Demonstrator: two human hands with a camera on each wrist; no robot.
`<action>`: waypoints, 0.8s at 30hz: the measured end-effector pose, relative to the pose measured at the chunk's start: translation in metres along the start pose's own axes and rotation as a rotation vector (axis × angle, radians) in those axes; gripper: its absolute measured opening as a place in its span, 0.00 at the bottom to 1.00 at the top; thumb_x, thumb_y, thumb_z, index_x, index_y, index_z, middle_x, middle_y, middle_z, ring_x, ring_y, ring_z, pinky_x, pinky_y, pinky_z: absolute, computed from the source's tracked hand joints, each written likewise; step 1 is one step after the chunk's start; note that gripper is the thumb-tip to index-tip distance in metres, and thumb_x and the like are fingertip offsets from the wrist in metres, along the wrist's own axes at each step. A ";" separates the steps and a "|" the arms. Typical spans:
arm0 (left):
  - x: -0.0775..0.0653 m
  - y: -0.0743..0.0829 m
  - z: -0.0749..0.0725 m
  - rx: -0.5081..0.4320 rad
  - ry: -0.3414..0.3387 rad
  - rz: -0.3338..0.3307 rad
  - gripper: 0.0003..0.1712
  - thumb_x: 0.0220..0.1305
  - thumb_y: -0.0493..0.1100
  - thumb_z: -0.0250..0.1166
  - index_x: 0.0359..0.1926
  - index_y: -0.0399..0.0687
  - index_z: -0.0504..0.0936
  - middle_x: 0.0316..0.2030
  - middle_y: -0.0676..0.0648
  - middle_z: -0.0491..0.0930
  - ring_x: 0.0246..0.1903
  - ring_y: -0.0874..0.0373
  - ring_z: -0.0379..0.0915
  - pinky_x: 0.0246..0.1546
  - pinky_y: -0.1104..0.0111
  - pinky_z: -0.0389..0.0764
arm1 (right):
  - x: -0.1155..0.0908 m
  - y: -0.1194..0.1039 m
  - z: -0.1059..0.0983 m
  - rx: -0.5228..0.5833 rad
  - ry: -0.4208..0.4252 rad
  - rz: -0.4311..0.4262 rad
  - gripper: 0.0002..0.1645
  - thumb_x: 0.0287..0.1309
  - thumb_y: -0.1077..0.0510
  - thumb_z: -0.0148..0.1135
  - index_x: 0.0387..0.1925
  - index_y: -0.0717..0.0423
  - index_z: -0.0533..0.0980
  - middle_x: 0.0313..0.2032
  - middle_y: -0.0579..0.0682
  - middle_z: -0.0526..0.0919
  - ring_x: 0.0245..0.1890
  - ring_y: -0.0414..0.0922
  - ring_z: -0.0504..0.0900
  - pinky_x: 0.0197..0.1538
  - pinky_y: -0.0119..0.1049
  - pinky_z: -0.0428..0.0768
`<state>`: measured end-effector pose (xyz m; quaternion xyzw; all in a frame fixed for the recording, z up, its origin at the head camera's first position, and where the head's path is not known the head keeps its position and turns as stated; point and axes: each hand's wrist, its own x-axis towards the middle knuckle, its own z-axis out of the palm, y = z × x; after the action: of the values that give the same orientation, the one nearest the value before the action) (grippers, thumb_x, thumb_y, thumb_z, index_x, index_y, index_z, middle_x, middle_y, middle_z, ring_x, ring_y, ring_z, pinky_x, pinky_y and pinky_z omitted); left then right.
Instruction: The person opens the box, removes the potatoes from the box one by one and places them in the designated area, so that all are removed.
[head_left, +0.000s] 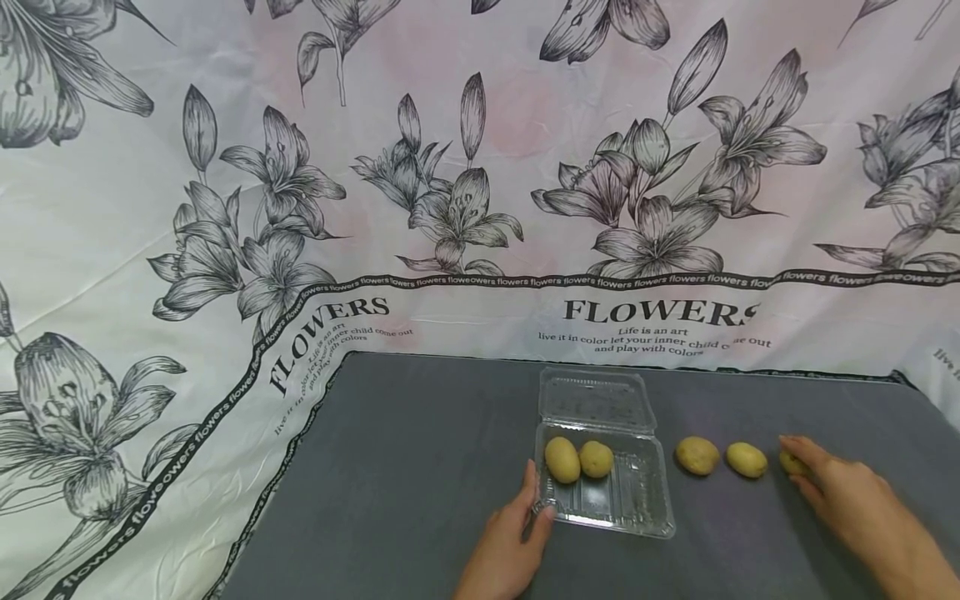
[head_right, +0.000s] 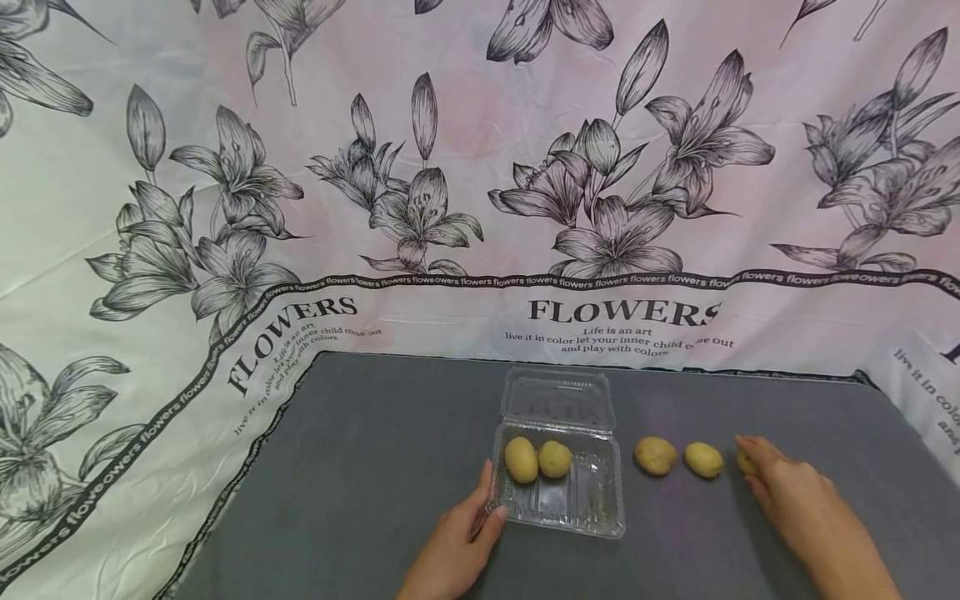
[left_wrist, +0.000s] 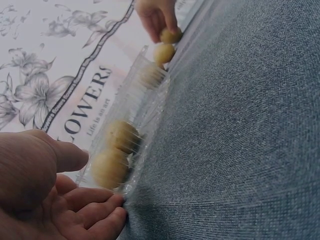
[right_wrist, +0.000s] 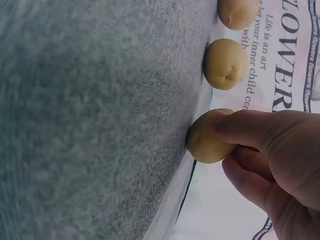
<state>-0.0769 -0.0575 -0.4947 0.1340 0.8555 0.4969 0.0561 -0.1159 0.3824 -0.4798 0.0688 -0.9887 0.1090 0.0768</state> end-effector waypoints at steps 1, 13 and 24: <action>0.000 0.000 0.000 0.003 0.000 -0.002 0.40 0.82 0.54 0.57 0.83 0.42 0.56 0.73 0.39 0.71 0.66 0.41 0.76 0.68 0.49 0.77 | -0.001 0.000 0.001 0.003 0.020 -0.010 0.30 0.54 0.71 0.76 0.57 0.69 0.74 0.42 0.78 0.83 0.30 0.70 0.85 0.27 0.62 0.80; 0.001 0.001 0.000 -0.001 -0.003 -0.028 0.40 0.82 0.55 0.58 0.84 0.44 0.55 0.73 0.40 0.72 0.66 0.40 0.76 0.68 0.46 0.76 | -0.002 -0.004 0.006 0.026 0.113 -0.072 0.32 0.50 0.71 0.78 0.58 0.65 0.77 0.55 0.81 0.78 0.46 0.78 0.83 0.38 0.71 0.81; 0.001 0.001 0.001 -0.012 -0.004 -0.040 0.40 0.81 0.54 0.58 0.84 0.45 0.55 0.75 0.41 0.69 0.67 0.40 0.75 0.68 0.46 0.76 | -0.006 -0.007 0.008 0.028 0.138 -0.101 0.32 0.50 0.70 0.79 0.57 0.65 0.78 0.56 0.75 0.81 0.50 0.75 0.83 0.39 0.71 0.81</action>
<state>-0.0776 -0.0554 -0.4940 0.1176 0.8549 0.5007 0.0687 -0.1102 0.3743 -0.4869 0.1119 -0.9747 0.1233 0.1489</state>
